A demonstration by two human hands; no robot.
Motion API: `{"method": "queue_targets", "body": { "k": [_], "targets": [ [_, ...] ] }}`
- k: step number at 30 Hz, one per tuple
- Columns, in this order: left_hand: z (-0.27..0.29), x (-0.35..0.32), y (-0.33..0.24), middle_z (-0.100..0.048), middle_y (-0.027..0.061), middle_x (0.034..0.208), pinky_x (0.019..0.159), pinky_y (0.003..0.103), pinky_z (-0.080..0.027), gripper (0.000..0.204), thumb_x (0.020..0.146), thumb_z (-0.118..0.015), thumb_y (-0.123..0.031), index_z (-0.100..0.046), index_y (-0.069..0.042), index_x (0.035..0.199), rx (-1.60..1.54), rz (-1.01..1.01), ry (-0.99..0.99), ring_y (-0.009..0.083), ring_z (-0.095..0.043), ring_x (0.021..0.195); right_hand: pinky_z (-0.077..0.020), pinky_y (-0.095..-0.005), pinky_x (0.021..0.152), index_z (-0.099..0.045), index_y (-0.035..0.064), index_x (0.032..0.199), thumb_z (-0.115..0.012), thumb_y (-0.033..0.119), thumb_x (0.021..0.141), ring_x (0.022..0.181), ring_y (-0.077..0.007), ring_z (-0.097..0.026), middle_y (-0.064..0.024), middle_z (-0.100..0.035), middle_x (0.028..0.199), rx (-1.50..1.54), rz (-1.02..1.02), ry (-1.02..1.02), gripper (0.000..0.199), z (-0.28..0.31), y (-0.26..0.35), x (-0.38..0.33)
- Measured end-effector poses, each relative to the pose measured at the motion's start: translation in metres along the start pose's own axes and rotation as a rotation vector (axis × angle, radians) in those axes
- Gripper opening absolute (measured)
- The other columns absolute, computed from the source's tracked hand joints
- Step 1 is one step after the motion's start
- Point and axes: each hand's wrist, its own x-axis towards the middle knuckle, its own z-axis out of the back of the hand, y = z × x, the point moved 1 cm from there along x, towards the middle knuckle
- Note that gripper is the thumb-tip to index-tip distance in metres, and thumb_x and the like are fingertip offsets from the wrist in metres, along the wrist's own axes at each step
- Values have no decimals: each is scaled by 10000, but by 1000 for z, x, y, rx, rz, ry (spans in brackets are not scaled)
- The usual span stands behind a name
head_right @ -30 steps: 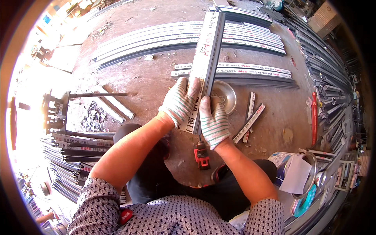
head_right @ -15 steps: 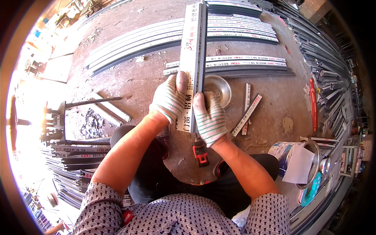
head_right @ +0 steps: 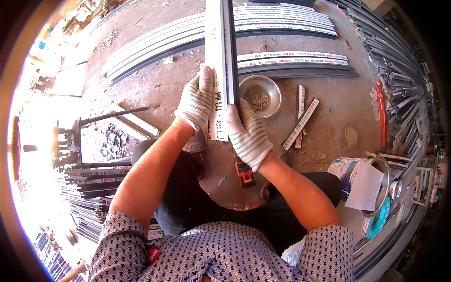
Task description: The person sits on the floor and assembles metal frame components. They pick up metal bars, align them, and insert small plastic corner connectors to join the pieces. The person also consults a paper list and handles a power drill.
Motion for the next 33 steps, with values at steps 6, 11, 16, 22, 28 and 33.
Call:
{"method": "queue_targets", "body": {
  "k": [6,11,16,22,28,33],
  "targets": [
    [-9,-12,-21,-695,127,1049,805,281,-555,714,913,-744,-496,-541,100,1249,41,114,108,126,-651,917,-519,-345,804,-578,21,1219,-537,247,1050,876,-150,-608,-82,-661,961,-308,181,-64,285,3,-4,12],
    [-2,-11,-20,-698,53,1028,785,257,-562,509,951,-743,-363,-581,46,1206,69,191,237,83,-643,900,-522,-341,835,-576,26,1254,-536,245,1051,921,-146,-618,-81,-667,1029,-121,3,-12,301,8,4,6],
    [4,-12,-22,-713,73,1061,799,282,-574,552,927,-764,-347,-590,72,1239,75,183,331,112,-669,923,-519,-318,853,-574,24,1266,-531,258,1057,943,-125,-605,-58,-667,1053,-165,-54,59,316,20,-1,2],
    [9,-16,-21,-715,87,1043,798,286,-576,566,889,-789,-340,-602,87,1210,83,194,357,116,-668,910,-515,-303,788,-601,9,1214,-531,264,1060,884,-98,-590,-38,-663,975,-47,-21,102,306,18,-4,-2],
    [-2,-19,-21,-715,97,1040,798,284,-574,577,872,-802,-334,-594,92,1202,108,226,194,120,-669,908,-515,-300,784,-591,8,1235,-537,262,1061,869,-91,-577,-28,-652,974,-8,-83,60,312,20,-13,2],
    [2,-22,-26,-717,139,1081,793,312,-580,623,864,-813,-332,-556,101,1229,53,249,289,161,-692,931,-510,-308,806,-604,22,1182,-552,240,1052,892,-114,-580,-38,-649,972,-73,-33,91,259,19,-3,6]
  ]
}}
